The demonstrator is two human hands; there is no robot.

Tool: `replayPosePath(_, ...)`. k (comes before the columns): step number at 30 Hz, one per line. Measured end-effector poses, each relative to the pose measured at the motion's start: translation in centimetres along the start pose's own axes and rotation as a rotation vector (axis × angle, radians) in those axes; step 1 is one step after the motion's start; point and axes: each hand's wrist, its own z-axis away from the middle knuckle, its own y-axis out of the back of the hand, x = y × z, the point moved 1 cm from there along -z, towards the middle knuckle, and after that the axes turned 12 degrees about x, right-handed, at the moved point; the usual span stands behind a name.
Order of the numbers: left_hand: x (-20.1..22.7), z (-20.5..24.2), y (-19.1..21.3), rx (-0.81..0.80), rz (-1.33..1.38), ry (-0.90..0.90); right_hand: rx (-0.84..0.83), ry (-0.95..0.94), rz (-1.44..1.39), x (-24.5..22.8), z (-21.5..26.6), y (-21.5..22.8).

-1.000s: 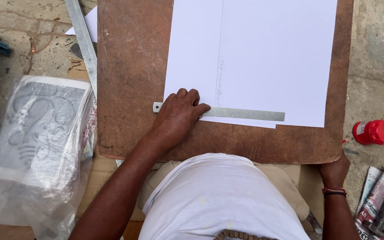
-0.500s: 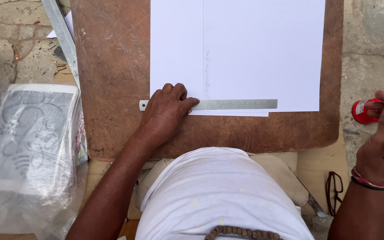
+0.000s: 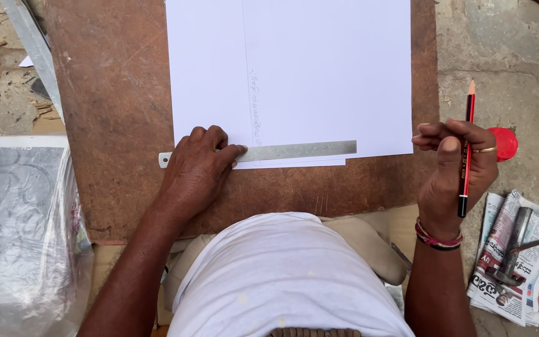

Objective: The recorder uses a ruler and pencil to draw measurement marks and lines on white paper to create a template.

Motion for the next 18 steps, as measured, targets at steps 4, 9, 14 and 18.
replayPosePath(4, 0.3, 0.0, 0.2, -0.05, 0.008, 0.041, -0.194, 0.095, 0.351, -0.8, 2.6, -2.1)
replayPosePath(9, -0.1, 0.2, 0.1, -0.014, -0.025, 0.026, -0.477, 0.307, 0.607, -1.5, 5.0, -6.2)
replayPosePath(14, 0.0, 0.0, 0.0, -0.026, 0.016, 0.023, -0.569, 0.322, 0.635, -1.3, 5.0, -7.7)
replayPosePath(18, -0.1, 0.2, -0.1, -0.011, 0.013, 0.026, -0.6, 0.324, 0.677, -0.8, 5.4, -8.5)
